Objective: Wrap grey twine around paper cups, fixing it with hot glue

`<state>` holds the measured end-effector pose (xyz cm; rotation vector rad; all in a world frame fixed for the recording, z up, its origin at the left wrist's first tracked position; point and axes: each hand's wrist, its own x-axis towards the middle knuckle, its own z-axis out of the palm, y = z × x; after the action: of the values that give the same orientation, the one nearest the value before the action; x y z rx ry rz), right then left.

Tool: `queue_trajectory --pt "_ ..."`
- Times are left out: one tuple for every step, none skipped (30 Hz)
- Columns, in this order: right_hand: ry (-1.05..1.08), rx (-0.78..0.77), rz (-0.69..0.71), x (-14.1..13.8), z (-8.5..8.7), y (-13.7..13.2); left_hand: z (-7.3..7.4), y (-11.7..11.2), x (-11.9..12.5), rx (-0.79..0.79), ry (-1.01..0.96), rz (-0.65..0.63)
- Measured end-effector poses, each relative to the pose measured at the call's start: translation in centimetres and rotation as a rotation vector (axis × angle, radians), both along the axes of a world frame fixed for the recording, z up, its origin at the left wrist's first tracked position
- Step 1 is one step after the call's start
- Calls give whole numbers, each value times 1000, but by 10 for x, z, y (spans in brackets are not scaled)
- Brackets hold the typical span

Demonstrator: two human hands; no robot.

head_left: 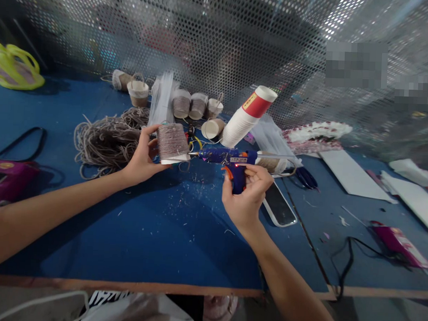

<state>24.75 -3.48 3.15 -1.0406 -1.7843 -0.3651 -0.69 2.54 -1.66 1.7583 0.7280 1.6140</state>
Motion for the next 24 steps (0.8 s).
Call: queue_trajectory --pt "-1 3 -3 0 0 0 0 0 0 6 -3 2" --pt "-2 3 -6 0 0 0 1 -1 0 12 -6 5" --pt "-2 -1 -8 0 1 0 1 0 0 16 -4 6" --pt "-2 -9 -8 0 1 0 0 0 0 21 1 6" --pt "-2 -17 -6 0 0 0 0 0 0 27 6 8" --pt "0 -26 -4 0 -1 1 0 1 -1 36 12 11" --pt "2 -37 -8 1 -3 3 -1 1 -1 47 20 13" --pt "6 -51 -20 2 -5 5 -1 2 -2 57 31 15" --pt "14 -69 -41 4 -8 7 -2 2 -3 64 42 15" --pt "24 -92 -71 7 -12 11 -2 2 -4 66 54 15" --pt "35 -121 -107 10 -15 15 -2 2 -4 61 64 12" --pt "44 -157 -145 13 -20 19 -2 2 -5 54 68 8" --pt "49 -202 -181 17 -23 23 -2 1 -5 42 70 2" --pt "49 -253 -213 21 -26 27 -2 1 -6 28 76 -5" --pt "41 -302 -246 23 -29 30 -2 1 -6 14 87 -13" --pt "28 -343 -281 25 -30 32 -2 0 -6 0 101 -18" --pt "13 -368 -318 26 -29 33 -2 0 -6 -13 117 -18" --pt "3 -370 -353 26 -27 32 -2 0 -7 -24 132 -12" --pt "-2 -353 -374 24 -23 30 -2 0 -7 -32 143 1" --pt "-2 -324 -371 21 -17 26 -3 1 -7 -37 151 15" --pt "8 -289 -334 16 -11 20 -3 1 -7 -41 158 26" --pt "15 -265 -245 11 -3 14 -3 1 -7 -45 166 32" --pt "23 -267 -121 6 4 6 -3 2 -7 -48 173 32" --pt "40 -279 9 0 11 -1 -3 2 -8 -53 181 26"
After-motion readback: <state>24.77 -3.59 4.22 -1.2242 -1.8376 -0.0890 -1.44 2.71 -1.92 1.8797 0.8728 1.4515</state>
